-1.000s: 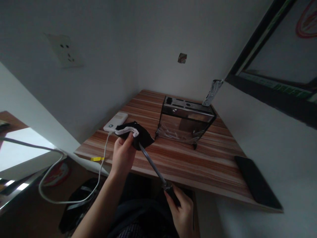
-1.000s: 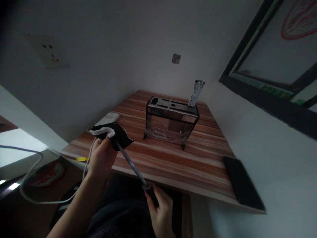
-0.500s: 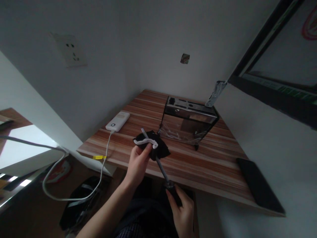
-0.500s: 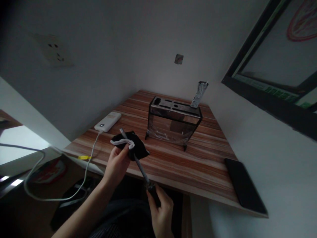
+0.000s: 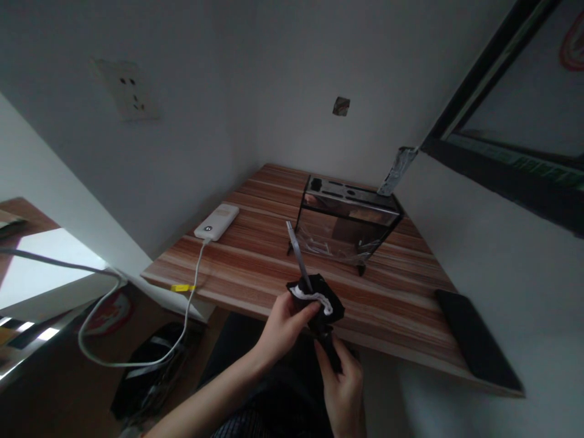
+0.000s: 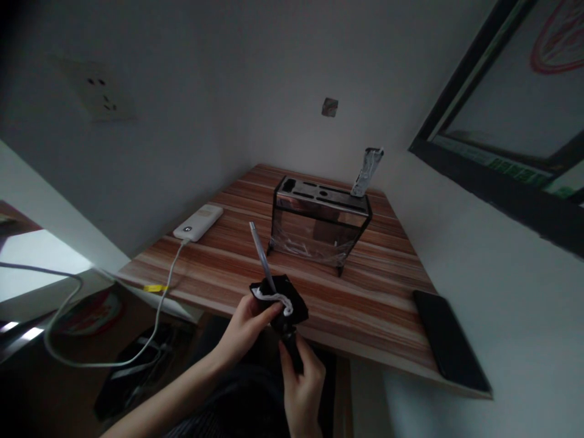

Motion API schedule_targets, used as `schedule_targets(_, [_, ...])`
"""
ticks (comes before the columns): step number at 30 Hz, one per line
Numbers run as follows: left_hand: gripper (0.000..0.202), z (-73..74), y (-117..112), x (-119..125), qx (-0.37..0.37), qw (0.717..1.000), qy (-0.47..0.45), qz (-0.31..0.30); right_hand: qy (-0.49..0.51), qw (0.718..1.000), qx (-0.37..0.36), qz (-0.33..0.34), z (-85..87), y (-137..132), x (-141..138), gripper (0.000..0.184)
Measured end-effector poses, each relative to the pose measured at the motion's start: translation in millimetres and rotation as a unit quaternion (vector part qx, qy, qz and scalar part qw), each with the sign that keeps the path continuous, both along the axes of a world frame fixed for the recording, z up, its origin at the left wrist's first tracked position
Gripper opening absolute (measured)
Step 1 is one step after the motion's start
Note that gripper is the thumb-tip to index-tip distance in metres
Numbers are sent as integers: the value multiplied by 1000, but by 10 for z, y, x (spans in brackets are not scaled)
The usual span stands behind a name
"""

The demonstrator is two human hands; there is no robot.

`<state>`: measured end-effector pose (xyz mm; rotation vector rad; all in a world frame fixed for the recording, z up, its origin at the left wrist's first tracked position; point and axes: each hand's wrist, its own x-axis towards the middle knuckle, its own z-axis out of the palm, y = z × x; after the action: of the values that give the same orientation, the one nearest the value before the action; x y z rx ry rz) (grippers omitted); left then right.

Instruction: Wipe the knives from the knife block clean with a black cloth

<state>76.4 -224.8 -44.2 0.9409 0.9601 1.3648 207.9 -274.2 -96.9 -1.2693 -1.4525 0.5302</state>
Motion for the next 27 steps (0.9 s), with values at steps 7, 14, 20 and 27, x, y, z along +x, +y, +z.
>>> schedule_targets(7, [27,-101,-67,14,30,989,146,-6,23,1000,-2,-8,26,52,2,30])
schedule_targets(14, [29,-101,-23,-2,21,992,123,-17,43,999,-23,0,50,47,-32,26])
schedule_targets(20, [27,-45,2,-18,35,995,79,-45,29,999,-16,-14,57,23,-60,29])
schedule_targets(27, [24,-23,-15,-7,10,997,73,-7,8,1000,12,-5,44,25,-42,29])
